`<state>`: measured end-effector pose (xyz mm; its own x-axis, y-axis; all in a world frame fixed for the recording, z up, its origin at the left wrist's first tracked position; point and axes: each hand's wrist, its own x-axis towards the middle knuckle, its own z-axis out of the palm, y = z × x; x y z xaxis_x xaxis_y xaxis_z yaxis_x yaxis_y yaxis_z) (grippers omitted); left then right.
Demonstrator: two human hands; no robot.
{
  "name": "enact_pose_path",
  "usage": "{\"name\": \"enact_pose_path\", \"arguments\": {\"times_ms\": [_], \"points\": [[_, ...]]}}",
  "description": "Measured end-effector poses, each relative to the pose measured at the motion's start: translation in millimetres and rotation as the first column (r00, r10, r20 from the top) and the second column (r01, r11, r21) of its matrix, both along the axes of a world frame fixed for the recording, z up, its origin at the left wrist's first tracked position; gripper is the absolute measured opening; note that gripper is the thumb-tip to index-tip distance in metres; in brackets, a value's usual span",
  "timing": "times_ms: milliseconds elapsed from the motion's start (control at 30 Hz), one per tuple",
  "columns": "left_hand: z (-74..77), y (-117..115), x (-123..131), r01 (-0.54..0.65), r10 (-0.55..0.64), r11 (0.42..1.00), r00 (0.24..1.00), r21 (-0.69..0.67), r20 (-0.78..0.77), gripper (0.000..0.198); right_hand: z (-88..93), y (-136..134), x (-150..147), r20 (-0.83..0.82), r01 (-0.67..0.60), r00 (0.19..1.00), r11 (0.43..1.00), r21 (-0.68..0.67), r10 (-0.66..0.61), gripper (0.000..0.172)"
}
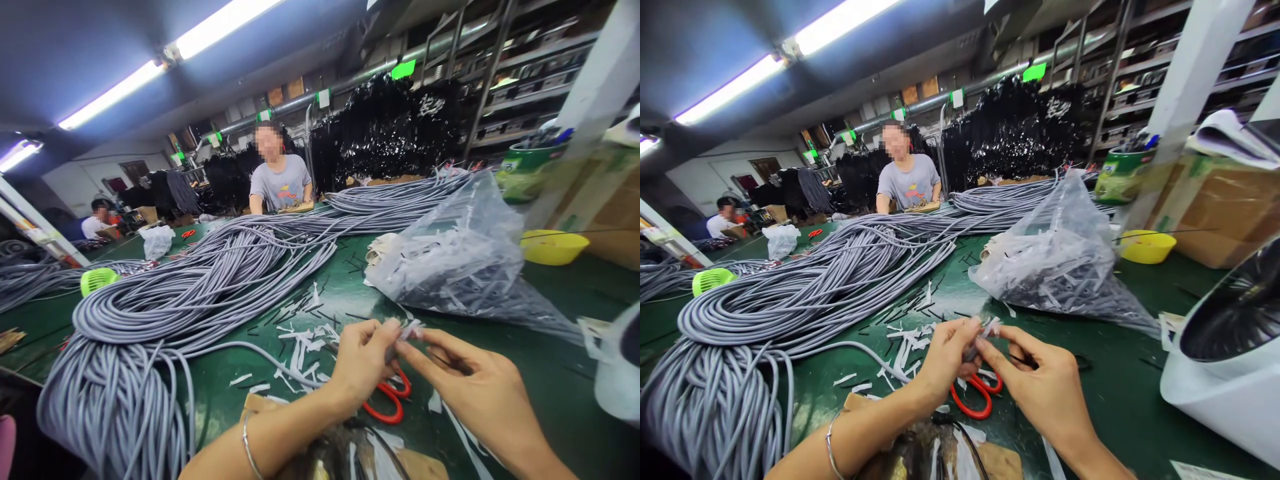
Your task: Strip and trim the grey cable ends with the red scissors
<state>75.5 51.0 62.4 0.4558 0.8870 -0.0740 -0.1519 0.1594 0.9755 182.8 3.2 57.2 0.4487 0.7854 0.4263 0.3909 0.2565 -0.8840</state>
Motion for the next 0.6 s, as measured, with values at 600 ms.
{"name": "enact_pose_path", "arguments": {"times_ms": [600], "points": [[-1.1, 1, -11, 0.271, -0.272, 0.961, 0.962, 0.046, -0.002, 0.064, -1.0, 5, 15, -0.374, -0.195, 0.915, 0.978, -0.069, 0.155, 0.035]]}}
